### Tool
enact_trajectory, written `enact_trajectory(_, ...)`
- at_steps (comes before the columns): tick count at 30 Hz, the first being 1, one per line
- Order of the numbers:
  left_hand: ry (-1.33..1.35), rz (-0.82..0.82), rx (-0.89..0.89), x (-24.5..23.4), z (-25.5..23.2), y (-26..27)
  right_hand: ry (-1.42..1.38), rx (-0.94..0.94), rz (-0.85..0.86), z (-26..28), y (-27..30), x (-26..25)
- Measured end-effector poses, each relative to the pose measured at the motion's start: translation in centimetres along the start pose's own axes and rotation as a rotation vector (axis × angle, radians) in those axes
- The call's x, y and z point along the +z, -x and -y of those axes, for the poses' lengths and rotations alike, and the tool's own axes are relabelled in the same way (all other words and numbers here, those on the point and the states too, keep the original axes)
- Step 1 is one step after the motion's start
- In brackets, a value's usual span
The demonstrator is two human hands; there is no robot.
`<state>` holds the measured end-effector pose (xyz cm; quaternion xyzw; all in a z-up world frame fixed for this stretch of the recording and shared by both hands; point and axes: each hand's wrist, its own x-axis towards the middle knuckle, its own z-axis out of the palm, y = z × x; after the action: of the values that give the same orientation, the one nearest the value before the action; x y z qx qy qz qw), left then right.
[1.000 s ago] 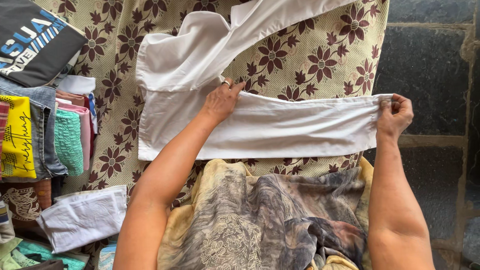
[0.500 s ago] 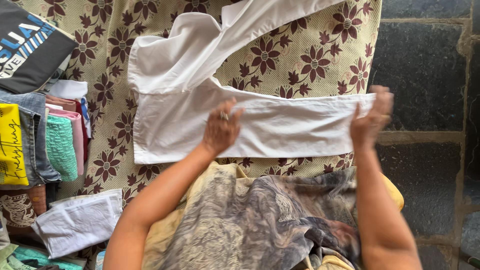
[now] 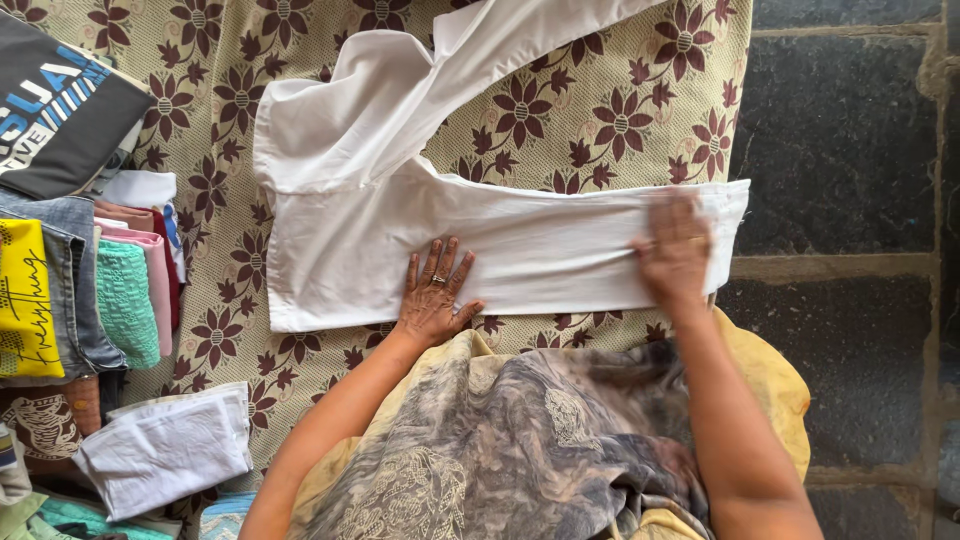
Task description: The person folds a shirt and a pair of pants on a patterned surface by hand, smoothing the fabric and aligning the edges before placing the folded items onto a stack of other clothes.
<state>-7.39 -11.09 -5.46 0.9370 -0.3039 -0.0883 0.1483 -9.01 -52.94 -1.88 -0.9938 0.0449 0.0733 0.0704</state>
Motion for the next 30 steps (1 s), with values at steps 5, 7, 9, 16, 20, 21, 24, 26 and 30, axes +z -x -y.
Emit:
enact_trajectory(5, -0.001, 0.028, 0.003, -0.3, -0.1, -0.1, -0.441, 0.164, -0.074, -4.8, -1.0, 1.1)
enact_trajectory(7, 0.015, 0.043, 0.008, -0.5, 0.1, -0.1, -0.591, 0.263, -0.047, -4.7, -1.1, 0.7)
enact_trajectory(9, 0.044, 0.068, 0.010, -0.6, 0.3, 0.2, -0.753, 0.421, -0.008, -4.8, -1.0, -0.3)
enact_trajectory(16, 0.038, -0.044, -0.040, -0.4, 4.8, 3.7, -0.423, 0.126, -0.248, -1.4, 0.0, 1.5)
enact_trajectory(20, -0.062, -0.033, -0.162, -0.7, 6.2, 5.9, -0.122, -0.389, -0.144, 9.7, 3.8, 2.6)
enact_trajectory(21, -0.081, -0.035, -0.172, -0.6, 6.2, 6.7, -0.083, -0.396, -0.122, 10.3, 3.8, 1.9)
enact_trajectory(24, -0.063, -0.082, -0.175, -0.1, 6.6, 7.2, 0.004, -0.325, -0.041, 10.3, 3.6, 1.6)
enact_trajectory(26, -0.084, -0.075, -0.197, -0.1, 7.0, 7.7, 0.027, -0.152, 0.035, 6.6, 2.9, 1.5)
enact_trajectory(30, -0.104, -0.090, -0.183, -1.6, 8.7, 9.1, -0.110, 0.131, -0.042, 0.8, 2.6, 1.2)
